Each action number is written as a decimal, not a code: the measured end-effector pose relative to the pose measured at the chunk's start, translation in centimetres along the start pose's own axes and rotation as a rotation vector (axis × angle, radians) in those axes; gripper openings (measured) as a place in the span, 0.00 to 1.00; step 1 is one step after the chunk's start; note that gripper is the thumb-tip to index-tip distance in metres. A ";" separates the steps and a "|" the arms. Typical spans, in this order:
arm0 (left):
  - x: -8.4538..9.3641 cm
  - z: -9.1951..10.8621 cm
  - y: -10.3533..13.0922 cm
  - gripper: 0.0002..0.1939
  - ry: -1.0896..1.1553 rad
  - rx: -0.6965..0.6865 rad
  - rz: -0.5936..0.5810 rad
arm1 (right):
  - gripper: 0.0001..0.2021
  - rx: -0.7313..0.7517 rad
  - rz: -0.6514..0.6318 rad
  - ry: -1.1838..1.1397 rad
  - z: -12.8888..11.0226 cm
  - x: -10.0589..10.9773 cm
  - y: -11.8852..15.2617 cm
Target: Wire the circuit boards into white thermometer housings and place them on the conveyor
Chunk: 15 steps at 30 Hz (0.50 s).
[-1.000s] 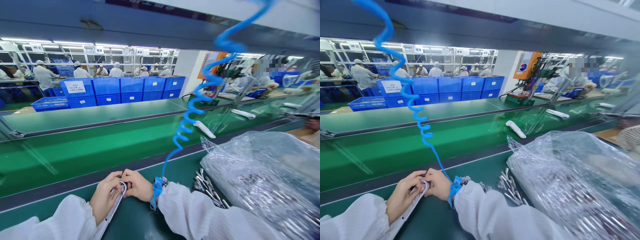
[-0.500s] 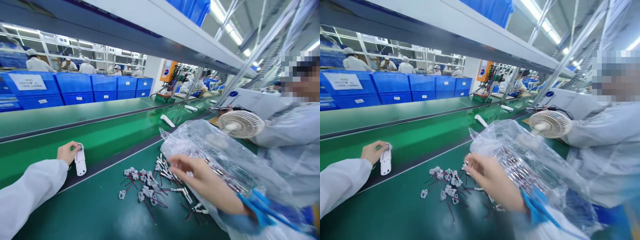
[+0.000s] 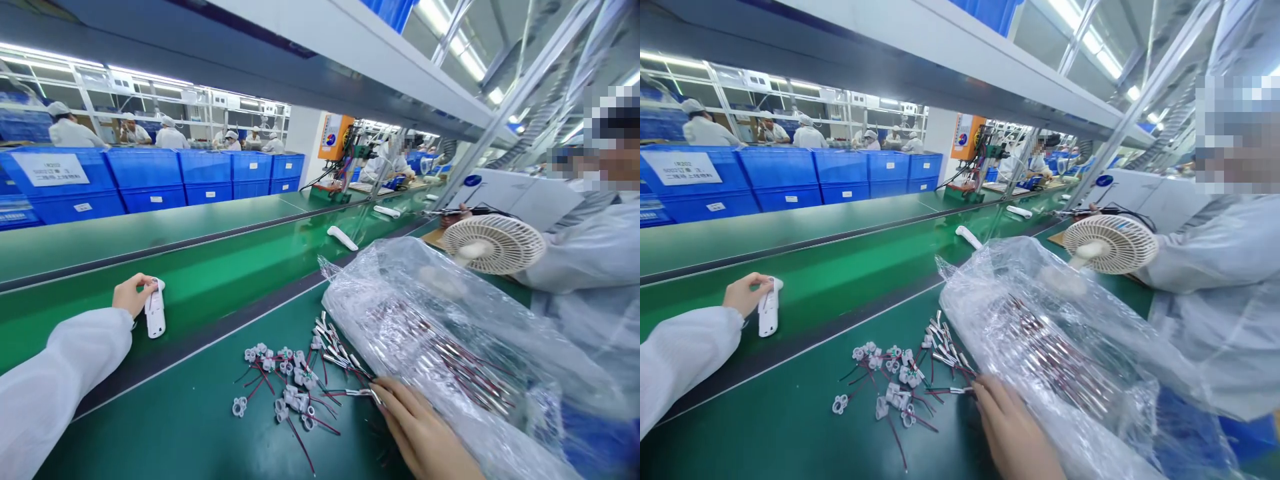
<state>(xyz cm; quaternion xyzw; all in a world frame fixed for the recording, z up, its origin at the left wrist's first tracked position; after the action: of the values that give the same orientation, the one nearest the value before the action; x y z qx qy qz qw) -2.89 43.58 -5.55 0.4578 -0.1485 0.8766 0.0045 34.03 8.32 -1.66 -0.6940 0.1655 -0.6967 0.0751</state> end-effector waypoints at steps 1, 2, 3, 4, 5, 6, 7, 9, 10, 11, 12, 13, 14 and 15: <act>-0.1 0.2 0.0 0.09 -0.001 -0.017 0.000 | 0.13 0.046 -0.014 0.033 -0.2 -0.6 -0.5; -0.1 0.4 -0.1 0.10 0.001 -0.035 0.000 | 0.13 0.091 -0.027 0.056 -0.4 -1.1 -0.9; 0.0 0.6 -0.1 0.10 0.006 -0.054 0.002 | 0.13 0.129 -0.039 0.071 -0.7 -1.5 -1.3; 0.1 0.9 -0.1 0.10 0.012 -0.073 0.009 | 0.13 0.156 -0.050 0.078 -0.9 -1.8 -1.6; 0.4 1.3 0.0 0.10 0.020 -0.090 0.025 | 0.13 0.169 -0.054 0.079 -1.0 -2.0 -1.9; 0.9 1.7 0.2 0.10 0.027 -0.106 0.057 | 0.13 0.173 -0.051 0.076 -1.1 -2.1 -2.1; 1.6 2.2 0.5 0.09 0.033 -0.120 0.104 | 0.12 0.172 -0.046 0.071 -1.2 -2.2 -2.3; 3.1 3.8 1.8 0.09 0.050 -0.164 0.205 | 0.11 0.158 -0.043 0.062 -1.4 -2.1 -2.4; 3.8 4.8 2.7 0.09 0.061 -0.200 0.240 | 0.10 0.142 -0.045 0.055 -1.4 -2.1 -2.5; 4.4 6.0 3.8 0.10 0.076 -0.247 0.251 | 0.10 0.121 -0.048 0.041 -1.3 -2.1 -2.5; 4.8 7.4 5.0 0.10 0.093 -0.305 0.235 | 0.09 0.094 -0.046 0.021 -1.2 -2.1 -2.5; 4.9 8.9 6.4 0.11 0.111 -0.363 0.190 | 0.09 0.064 -0.035 -0.008 -1.2 -2.0 -2.4; 4.8 10.3 7.9 0.11 0.128 -0.414 0.137 | 0.08 0.034 -0.012 -0.046 -1.1 -1.8 -2.3; 4.4 11.7 9.4 0.09 0.147 -0.473 0.044 | 0.09 -0.001 0.015 -0.093 -1.1 -1.6 -2.2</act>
<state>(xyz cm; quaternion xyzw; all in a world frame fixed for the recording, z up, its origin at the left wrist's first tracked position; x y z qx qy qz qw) 2.61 30.89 1.85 0.3757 -0.3587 0.8483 0.1031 33.21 11.07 -2.40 -0.7243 0.1673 -0.6631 0.0877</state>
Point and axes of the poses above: each hand's wrist, its own y-axis away from the middle knuckle, its own x-axis out of the back of the hand, z = x × y, the point moved 4 cm from there along -y, towards the middle knuckle, and after that the axes turned 6 degrees about -x, right-handed, at the moved point
